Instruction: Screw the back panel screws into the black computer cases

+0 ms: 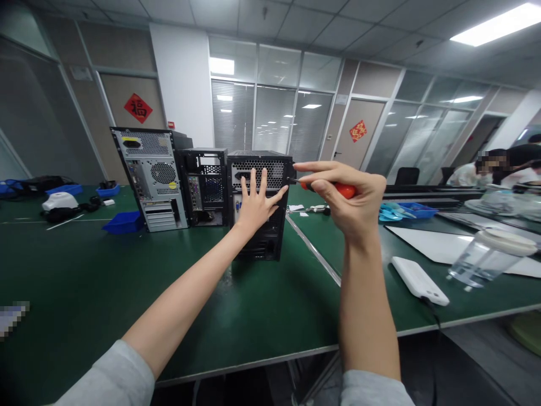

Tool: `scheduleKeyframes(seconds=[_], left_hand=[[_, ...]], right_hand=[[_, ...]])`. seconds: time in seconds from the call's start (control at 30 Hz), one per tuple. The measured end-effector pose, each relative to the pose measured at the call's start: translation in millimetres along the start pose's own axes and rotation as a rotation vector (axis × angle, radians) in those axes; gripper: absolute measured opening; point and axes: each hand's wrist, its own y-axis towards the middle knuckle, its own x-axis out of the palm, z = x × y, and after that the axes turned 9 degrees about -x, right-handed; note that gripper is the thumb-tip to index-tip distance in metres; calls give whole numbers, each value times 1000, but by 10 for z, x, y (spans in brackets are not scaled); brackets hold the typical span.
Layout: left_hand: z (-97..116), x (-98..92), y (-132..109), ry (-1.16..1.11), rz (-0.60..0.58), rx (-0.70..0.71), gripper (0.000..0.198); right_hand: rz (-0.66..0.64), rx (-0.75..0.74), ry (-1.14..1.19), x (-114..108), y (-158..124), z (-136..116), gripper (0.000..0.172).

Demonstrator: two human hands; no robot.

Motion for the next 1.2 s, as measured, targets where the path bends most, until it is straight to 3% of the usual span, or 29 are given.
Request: scheduleKeyframes(seconds=[0.17, 0.3, 0.63, 0.93, 1.07, 1.2], left_hand=[[-4, -10, -8, 12, 9, 2, 74], [-5, -11, -6, 10, 2, -2, 76], [1, 12, -4, 7, 35, 1, 77], [0, 5, 4, 24, 9, -1, 75], [-1, 9, 3, 26, -4, 4, 81], [-3, 24, -1, 15, 19, 3, 79]], right_hand=[[-144, -15, 20, 22, 50, -38, 6], [-182, -60, 47, 64, 78, -25, 11], [-85, -105, 87, 120, 91, 98, 25], [75, -87, 70, 134, 28, 142, 17], [92, -75, 193, 121, 14, 130, 5], [87, -23, 271, 103, -7, 88, 16]])
